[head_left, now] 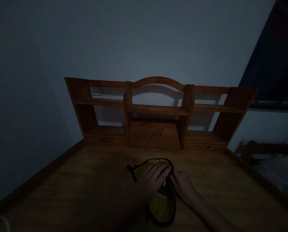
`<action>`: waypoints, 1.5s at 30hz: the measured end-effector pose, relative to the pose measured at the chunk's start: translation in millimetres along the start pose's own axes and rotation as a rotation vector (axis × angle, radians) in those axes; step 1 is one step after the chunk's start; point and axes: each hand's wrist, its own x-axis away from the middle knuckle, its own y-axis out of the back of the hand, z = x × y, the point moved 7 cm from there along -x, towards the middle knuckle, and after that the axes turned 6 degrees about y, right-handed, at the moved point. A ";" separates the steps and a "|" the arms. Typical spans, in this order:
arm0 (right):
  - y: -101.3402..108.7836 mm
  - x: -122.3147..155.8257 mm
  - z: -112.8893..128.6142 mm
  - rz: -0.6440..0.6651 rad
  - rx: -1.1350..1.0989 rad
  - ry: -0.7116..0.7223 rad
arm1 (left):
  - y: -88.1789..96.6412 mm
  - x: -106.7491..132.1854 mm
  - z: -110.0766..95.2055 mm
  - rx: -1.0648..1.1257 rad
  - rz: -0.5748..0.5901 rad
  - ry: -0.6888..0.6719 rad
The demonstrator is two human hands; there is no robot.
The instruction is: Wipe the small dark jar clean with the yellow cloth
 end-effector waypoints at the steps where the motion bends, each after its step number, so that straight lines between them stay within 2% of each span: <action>1: 0.6 -0.1 -0.2 0.000 0.010 0.001 | 0.5 0.0 -0.3 -0.002 -0.004 0.002; 6: 5.6 1.0 2.8 -0.029 -0.073 -0.002 | 2.7 2.8 -2.4 -0.062 -0.041 0.005; 9: 8.2 -0.3 3.9 -0.085 -0.259 -0.044 | 5.3 5.6 -2.9 -0.091 -0.076 0.013; 14: 4.7 -5.5 -4.4 -0.221 -0.634 -0.162 | 13.6 7.6 4.7 -0.063 -0.184 0.100; 20: -17.0 -3.2 -15.2 -0.221 -1.095 -0.380 | 16.9 9.2 17.8 0.162 -0.312 0.259; 24: -20.0 -1.9 -9.5 -0.192 -1.300 -0.416 | 14.9 8.5 25.7 0.365 -0.299 0.407; 30: -21.4 -1.8 -6.5 -0.128 -1.418 -0.402 | 17.4 9.6 35.8 0.544 -0.328 0.516; 34: -22.0 -3.3 -2.5 -0.077 -1.464 -0.378 | 18.9 8.6 38.5 0.566 -0.289 0.521; 41: -18.6 -5.4 5.8 -0.020 -1.497 -0.347 | 13.5 10.7 44.7 0.583 -0.325 0.534; 45: -16.1 -5.8 7.5 -0.007 -1.479 -0.338 | 10.0 9.2 43.8 0.573 -0.251 0.495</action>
